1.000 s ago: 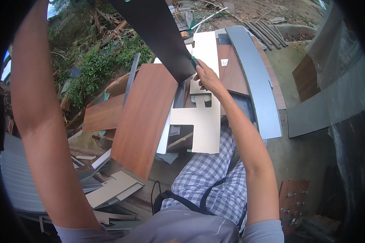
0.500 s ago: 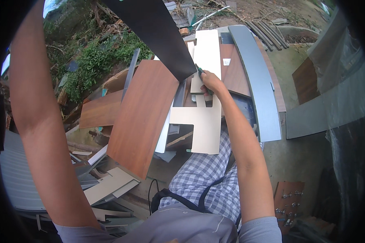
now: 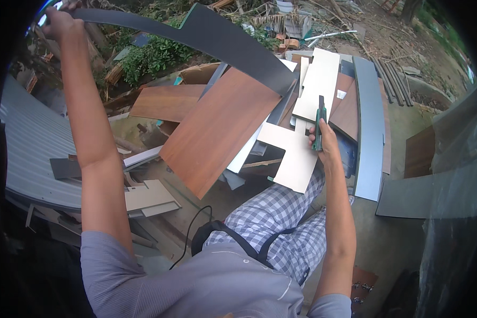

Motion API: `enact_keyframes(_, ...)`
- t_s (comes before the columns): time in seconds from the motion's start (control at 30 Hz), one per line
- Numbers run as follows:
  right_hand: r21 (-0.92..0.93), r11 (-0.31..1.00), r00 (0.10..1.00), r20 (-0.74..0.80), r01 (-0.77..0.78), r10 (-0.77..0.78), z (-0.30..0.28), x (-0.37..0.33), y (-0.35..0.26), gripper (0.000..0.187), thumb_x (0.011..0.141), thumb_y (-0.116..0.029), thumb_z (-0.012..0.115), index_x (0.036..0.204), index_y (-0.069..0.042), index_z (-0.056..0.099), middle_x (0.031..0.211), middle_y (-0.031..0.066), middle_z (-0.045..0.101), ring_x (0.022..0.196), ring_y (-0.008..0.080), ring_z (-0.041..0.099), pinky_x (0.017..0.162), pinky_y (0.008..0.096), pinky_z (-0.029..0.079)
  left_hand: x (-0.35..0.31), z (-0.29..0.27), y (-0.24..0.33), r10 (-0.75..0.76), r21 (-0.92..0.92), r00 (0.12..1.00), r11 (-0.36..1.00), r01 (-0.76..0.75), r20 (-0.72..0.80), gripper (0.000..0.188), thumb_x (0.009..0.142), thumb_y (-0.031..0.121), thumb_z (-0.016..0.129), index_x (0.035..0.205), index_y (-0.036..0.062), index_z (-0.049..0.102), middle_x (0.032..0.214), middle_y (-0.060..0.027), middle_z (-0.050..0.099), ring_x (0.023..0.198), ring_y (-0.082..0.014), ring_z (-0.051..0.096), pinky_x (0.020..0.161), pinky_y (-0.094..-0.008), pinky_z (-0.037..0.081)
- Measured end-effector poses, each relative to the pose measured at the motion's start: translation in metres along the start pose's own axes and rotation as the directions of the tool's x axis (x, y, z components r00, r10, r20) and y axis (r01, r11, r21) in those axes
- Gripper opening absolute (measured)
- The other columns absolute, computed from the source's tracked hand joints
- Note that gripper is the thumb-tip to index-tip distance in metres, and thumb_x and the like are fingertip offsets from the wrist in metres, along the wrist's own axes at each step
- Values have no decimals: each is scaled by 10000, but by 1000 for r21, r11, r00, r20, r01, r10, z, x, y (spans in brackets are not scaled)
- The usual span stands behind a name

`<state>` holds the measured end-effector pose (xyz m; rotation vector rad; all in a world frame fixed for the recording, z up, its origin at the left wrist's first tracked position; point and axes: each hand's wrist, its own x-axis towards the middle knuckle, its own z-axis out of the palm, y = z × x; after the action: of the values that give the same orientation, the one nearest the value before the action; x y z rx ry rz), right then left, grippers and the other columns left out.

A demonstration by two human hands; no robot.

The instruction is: Cleaning and trimming the edges of furniture wood panels using a cloth and a utility knife.

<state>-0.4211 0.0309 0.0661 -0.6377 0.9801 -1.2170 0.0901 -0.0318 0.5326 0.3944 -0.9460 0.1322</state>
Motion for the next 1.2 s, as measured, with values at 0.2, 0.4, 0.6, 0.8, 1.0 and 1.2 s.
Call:
enact_keyframes(0.2, -12, 996, 995, -28, 93, -94, -34, -64, -26, 248, 967, -346, 485, 977, -98, 472, 767, 29, 551, 565, 86, 517, 483, 236, 460, -144, -213, 4, -243, 53, 764, 939, 340, -597, 213, 946, 270, 429, 1025, 108, 314, 692, -80, 423, 500, -182, 383, 454, -352, 399)
enact_keyframes(0.4, -119, 975, 976, -94, 185, -196, -62, -105, -46, 262, 963, -354, 492, 976, -94, 468, 775, 26, 547, 591, 79, 511, 514, 227, 458, -312, -327, 24, -453, 49, 500, 703, 710, -738, 357, 1002, 339, 327, 1036, -7, 409, 844, -132, 493, 729, -287, 571, 685, -450, 544)
enact_keyframes(0.6, -94, 985, 980, -127, 144, -155, -65, -101, -19, 261, 963, -347, 492, 1000, -89, 475, 778, 20, 545, 594, 78, 510, 525, 229, 453, -448, -387, 61, -612, 65, 130, 127, 990, -780, 445, 977, 421, 366, 1184, 34, 441, 1083, -140, 527, 1019, -325, 545, 896, -492, 461)
enact_keyframes(0.8, -75, 992, 986, -126, 101, -110, -64, -105, 5, 256, 971, -338, 477, 990, -83, 478, 783, 24, 551, 595, 80, 512, 522, 233, 450, -437, -400, 84, -627, 616, 372, -224, 755, -684, 535, 943, 436, 465, 1239, -8, 445, 1264, -196, 454, 1148, -359, 454, 961, -493, 375)
enact_keyframes(1.0, -83, 985, 968, -185, 154, -167, -84, -127, 33, 271, 973, -352, 470, 1008, -84, 488, 791, 25, 554, 600, 81, 512, 526, 230, 451, -415, -262, 76, -716, 926, 684, 339, 168, 138, 657, 936, 421, 507, 1389, -14, 312, 1406, -226, 343, 1303, -369, 326, 1071, -433, 262)
enact_keyframes(1.2, 24, 991, 951, -283, 133, -121, -85, -164, 61, 276, 974, -360, 468, 1010, -87, 493, 799, 25, 554, 607, 78, 509, 545, 234, 455, -543, -112, 122, -442, 425, -137, 895, -136, 887, 1003, 631, 361, 819, 1438, 121, 274, 1509, -192, 159, 1388, -416, 138, 1084, -615, 124)
